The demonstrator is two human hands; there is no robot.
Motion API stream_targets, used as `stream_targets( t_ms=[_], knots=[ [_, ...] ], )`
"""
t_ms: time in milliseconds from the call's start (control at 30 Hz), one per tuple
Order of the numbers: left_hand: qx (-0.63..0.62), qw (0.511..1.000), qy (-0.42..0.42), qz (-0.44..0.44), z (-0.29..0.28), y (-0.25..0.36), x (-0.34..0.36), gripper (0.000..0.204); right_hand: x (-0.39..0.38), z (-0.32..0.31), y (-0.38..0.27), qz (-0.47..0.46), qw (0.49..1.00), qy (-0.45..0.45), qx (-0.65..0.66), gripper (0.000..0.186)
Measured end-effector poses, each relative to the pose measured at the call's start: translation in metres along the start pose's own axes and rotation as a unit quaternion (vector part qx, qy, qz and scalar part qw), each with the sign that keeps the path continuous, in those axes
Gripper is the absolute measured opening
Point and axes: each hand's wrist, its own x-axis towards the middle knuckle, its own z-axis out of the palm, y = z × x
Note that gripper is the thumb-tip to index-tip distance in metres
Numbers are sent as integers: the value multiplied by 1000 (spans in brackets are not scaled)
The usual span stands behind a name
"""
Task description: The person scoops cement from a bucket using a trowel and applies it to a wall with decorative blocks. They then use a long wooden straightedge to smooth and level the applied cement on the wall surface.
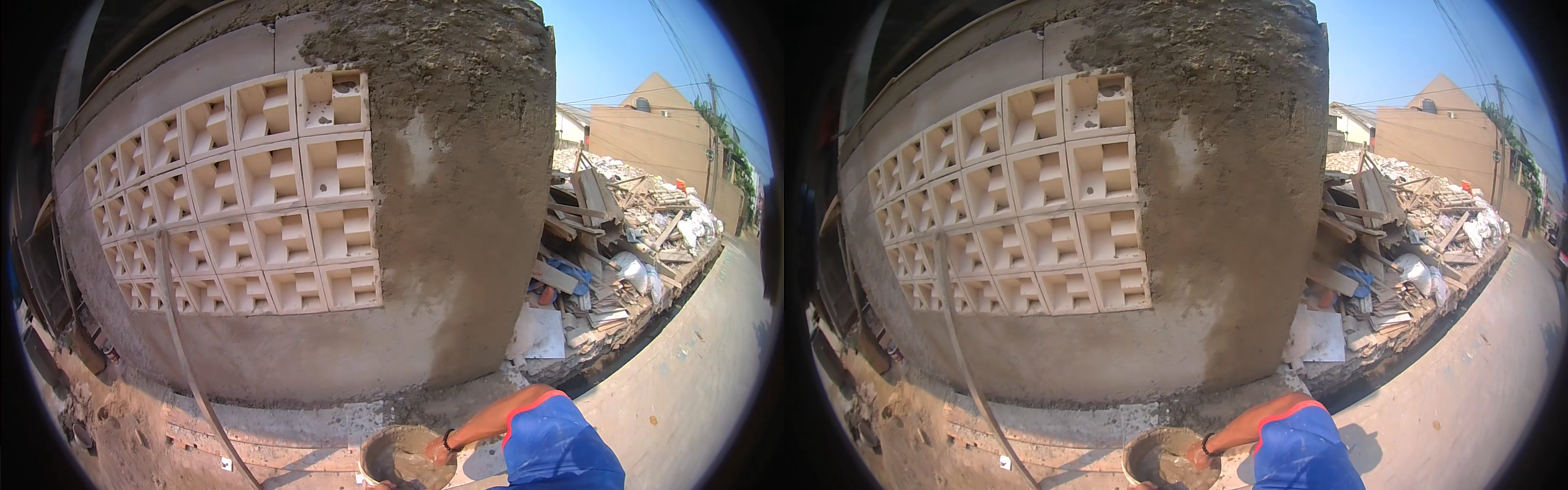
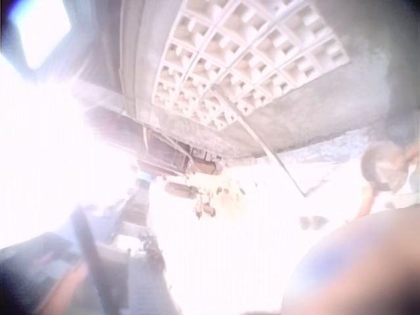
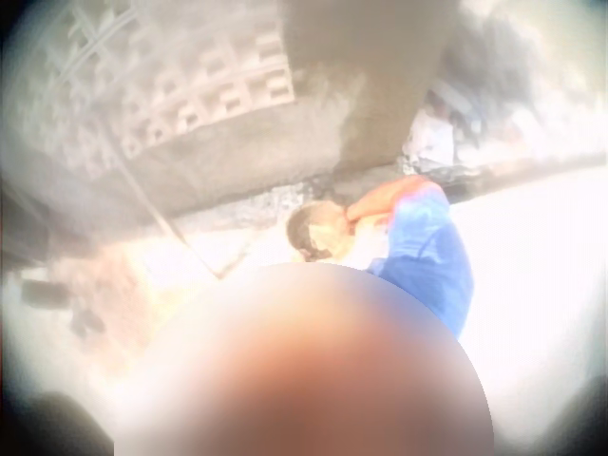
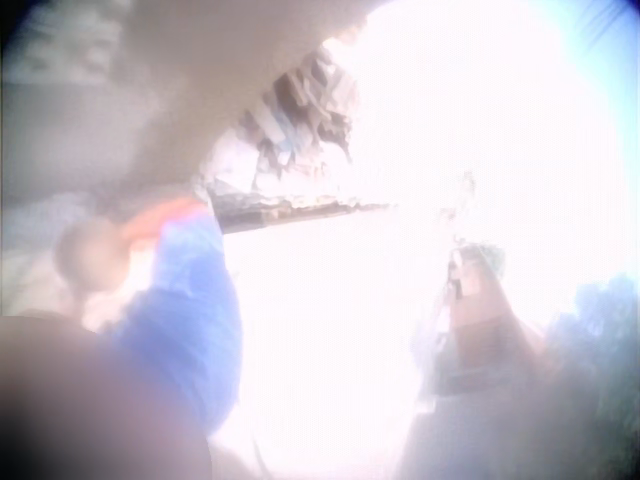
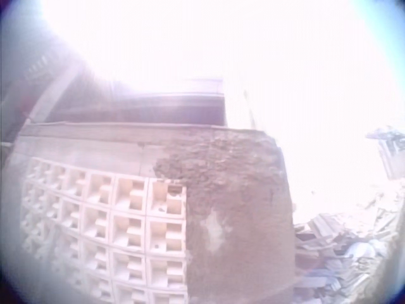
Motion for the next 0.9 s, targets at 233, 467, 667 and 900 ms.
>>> stream_targets(
  t_ms=[233, 467, 667, 900],
  knots=[
    [-10, 1000, -4, -17, 7, -12, -10, 52, -2, 44, -22, 46, 894, -45, 443, 21],
    [-60, 998, 10, 13, -17, -23, -18, 52, -53, -17, -20, -39, 941, 299, 153, 36],
    [-72, 997, -10, -14, -7, 21, -41, 31, -80, -63, -30, 54, 890, 443, -92, 15],
    [-94, 995, 43, -15, -5, 32, -51, 33, -43, -36, -65, -1, 960, 280, -1, 20]
  ],
)
